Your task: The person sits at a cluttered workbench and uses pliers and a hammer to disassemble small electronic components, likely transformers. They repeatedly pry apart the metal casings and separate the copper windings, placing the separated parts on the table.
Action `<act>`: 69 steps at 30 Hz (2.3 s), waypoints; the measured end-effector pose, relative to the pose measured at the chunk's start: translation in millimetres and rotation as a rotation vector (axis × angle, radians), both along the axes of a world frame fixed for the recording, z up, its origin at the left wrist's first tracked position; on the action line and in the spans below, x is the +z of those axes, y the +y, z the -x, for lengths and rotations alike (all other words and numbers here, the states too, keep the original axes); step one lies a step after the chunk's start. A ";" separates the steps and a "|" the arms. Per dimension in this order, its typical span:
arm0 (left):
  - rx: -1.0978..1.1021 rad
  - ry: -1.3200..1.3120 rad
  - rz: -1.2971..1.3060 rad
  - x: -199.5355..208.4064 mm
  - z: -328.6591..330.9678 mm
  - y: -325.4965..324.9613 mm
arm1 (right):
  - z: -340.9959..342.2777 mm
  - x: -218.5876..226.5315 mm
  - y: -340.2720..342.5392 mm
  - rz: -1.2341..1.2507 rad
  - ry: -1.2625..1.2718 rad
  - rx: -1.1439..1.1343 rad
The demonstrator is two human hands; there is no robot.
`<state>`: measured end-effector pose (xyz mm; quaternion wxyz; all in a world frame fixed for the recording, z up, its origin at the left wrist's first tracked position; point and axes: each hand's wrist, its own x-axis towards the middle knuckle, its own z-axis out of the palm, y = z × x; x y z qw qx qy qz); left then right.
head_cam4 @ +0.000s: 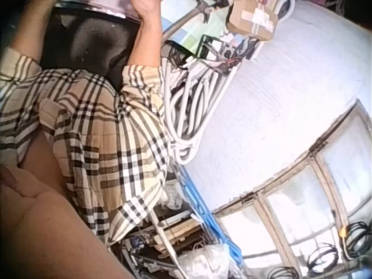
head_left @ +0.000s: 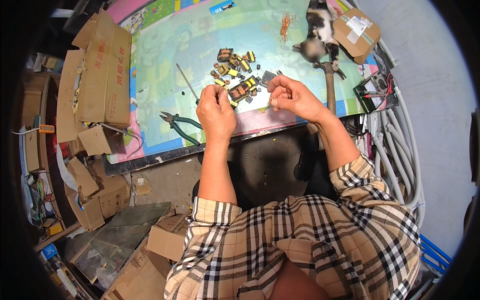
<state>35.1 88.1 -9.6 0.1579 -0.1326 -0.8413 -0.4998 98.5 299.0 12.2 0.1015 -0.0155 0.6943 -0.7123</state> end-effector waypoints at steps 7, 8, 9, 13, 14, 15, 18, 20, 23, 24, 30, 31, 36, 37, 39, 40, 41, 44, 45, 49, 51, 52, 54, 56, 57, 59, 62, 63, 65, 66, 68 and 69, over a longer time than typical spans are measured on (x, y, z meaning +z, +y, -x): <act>0.019 -0.111 -0.102 -1.9 3.9 -6.3 | 5.4 2.4 4.3 -0.055 -0.014 0.034; 0.028 -0.095 -0.067 -0.7 3.5 -7.5 | 6.1 3.0 3.8 -0.047 -0.014 0.036; -0.073 -0.231 -0.270 -0.7 4.2 -7.5 | 6.1 2.2 4.2 -0.054 -0.017 0.029; -0.441 -0.677 -1.008 10.7 2.6 -2.5 | 6.3 -10.1 0.5 -0.085 -0.047 0.037; -0.470 -0.717 -1.055 14.1 0.5 1.6 | 6.5 -13.2 0.3 -0.113 -0.058 0.062; -0.488 -0.752 -1.100 17.2 -1.3 1.8 | 8.5 -15.7 -5.9 -0.065 -0.069 0.070; -0.514 -0.740 -0.984 1.4 2.8 -0.7 | 7.4 -13.6 -10.3 0.087 -0.158 0.007; -0.467 -0.727 -0.859 -0.8 -0.3 4.3 | 7.9 -16.7 -10.6 0.141 -0.192 -0.047; -0.428 -0.733 -0.702 1.9 -7.7 13.8 | 9.7 -23.2 -11.3 0.113 -0.129 -0.095; -0.446 -0.732 -0.655 0.5 -7.5 14.1 | 10.0 -23.9 -11.6 0.049 -0.110 -0.102; -0.244 -0.461 -0.531 -3.1 -2.1 6.7 | 7.0 -9.1 -16.7 -0.556 0.226 -0.152; -0.235 -0.482 -0.580 0.5 -0.8 4.1 | 6.0 -9.7 -14.4 -0.573 0.254 -0.171; -0.110 -0.380 -0.705 6.9 -1.3 6.3 | 4.8 0.2 -13.5 -0.624 0.255 -0.193; -0.106 -0.383 -0.723 7.0 -1.1 4.8 | 4.6 2.6 -13.6 -0.625 0.211 -0.187; -0.101 -0.390 -0.761 7.2 -0.6 2.6 | 4.5 4.5 -12.6 -0.618 0.189 -0.173; -0.102 -0.370 -0.747 8.4 -1.4 2.8 | 4.6 4.7 -11.7 -0.616 0.178 -0.167; -0.104 -0.351 -0.733 10.3 -2.9 3.4 | 5.1 3.7 -10.6 -0.648 0.198 -0.179; -0.083 -0.184 -0.612 8.6 -5.7 6.3 | 7.0 -2.4 -6.8 -0.659 0.200 -0.212; -0.070 -0.109 -0.559 7.8 -6.1 6.9 | 8.3 -3.8 -5.9 -0.608 0.166 -0.216; -0.053 -0.078 -0.552 7.0 -7.3 6.8 | 10.0 -7.9 -3.3 -0.236 -0.008 -0.211; -0.045 -0.093 -0.557 5.2 -6.0 5.7 | 9.6 -3.8 -5.3 -0.170 -0.011 -0.224; -0.068 -0.149 -0.530 2.9 -4.6 4.5 | 9.3 -1.9 -6.2 -0.137 -0.013 -0.231; -0.115 -0.261 -0.475 0.4 -2.3 4.0 | 10.6 -4.6 -4.2 -0.189 0.025 -0.255; -0.166 -0.297 -0.286 5.3 -6.6 5.8 | 8.3 -5.9 -4.1 -0.297 0.075 -0.259; -0.196 -0.314 -0.195 9.9 -9.1 9.6 | 5.6 -3.6 -6.1 -0.384 0.106 -0.252; -0.245 -0.344 -0.041 13.4 -14.0 11.9 | 6.5 -2.0 -12.4 -0.529 0.186 -0.182; -0.298 -0.314 0.185 16.0 -23.7 23.7 | 3.3 -14.5 -14.7 -0.559 0.346 -0.173; -0.281 -0.284 0.131 5.1 -22.8 15.3 | 4.1 -3.7 -23.6 -0.552 0.342 -0.122; -0.279 -0.275 0.125 3.1 -23.6 23.3 | 1.1 -3.4 -17.4 -0.588 0.275 -0.120; -0.306 -0.263 0.136 4.7 -23.7 22.9 | 1.9 -6.7 -16.8 -0.617 0.306 -0.114; -0.358 -0.256 0.192 12.3 -25.2 26.1 | 1.8 -12.9 -12.7 -0.677 0.333 -0.101; -0.379 -0.254 0.219 13.6 -25.8 26.2 | 1.7 -15.1 -11.5 -0.707 0.328 -0.091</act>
